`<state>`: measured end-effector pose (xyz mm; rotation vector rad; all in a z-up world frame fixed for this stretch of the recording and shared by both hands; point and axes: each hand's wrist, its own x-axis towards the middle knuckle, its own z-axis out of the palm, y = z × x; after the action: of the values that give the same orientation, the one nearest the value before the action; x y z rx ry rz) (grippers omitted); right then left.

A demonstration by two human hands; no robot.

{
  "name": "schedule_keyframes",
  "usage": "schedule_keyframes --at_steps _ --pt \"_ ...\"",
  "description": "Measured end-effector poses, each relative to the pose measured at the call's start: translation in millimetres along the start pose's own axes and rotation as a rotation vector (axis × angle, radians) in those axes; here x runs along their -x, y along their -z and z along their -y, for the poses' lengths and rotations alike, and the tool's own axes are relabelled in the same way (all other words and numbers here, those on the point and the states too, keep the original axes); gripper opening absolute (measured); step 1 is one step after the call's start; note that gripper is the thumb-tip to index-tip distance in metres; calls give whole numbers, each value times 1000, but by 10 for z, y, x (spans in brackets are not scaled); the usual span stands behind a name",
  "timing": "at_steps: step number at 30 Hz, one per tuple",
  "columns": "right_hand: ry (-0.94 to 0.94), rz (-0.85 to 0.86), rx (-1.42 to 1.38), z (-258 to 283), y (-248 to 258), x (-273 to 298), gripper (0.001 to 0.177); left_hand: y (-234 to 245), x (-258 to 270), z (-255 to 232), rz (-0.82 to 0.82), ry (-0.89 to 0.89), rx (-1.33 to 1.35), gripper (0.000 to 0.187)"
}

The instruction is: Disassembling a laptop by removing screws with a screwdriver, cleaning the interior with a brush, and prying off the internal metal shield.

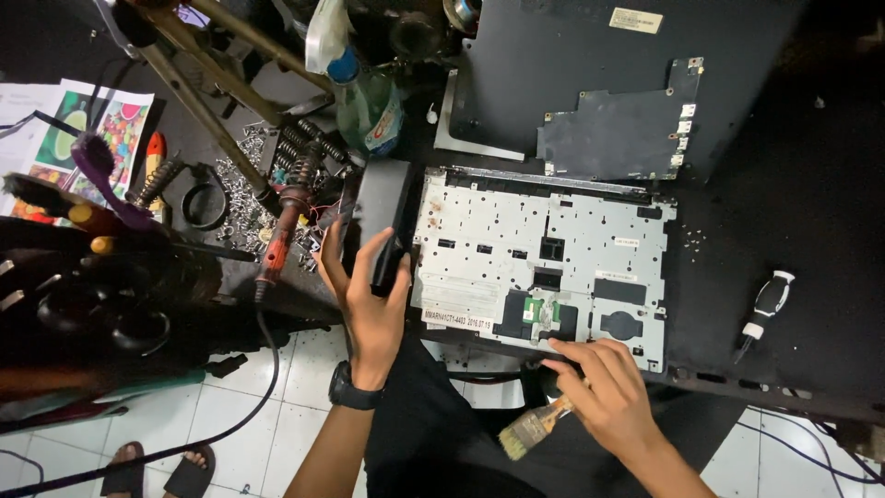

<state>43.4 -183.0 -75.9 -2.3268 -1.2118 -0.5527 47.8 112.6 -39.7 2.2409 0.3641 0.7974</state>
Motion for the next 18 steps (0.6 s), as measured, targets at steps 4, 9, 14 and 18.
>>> schedule_keyframes --at_steps 4,9,14,18 --pt "29 -31 -27 14 -9 57 36 36 -34 -47 1 13 1 33" --pt "51 -19 -10 -3 0 61 37 35 -13 18 53 67 -4 32" --pt "71 14 -18 -83 -22 120 38 30 -17 73 39 47 -7 36" --pt "54 12 -38 -55 7 81 31 94 -11 105 104 62 92 35"
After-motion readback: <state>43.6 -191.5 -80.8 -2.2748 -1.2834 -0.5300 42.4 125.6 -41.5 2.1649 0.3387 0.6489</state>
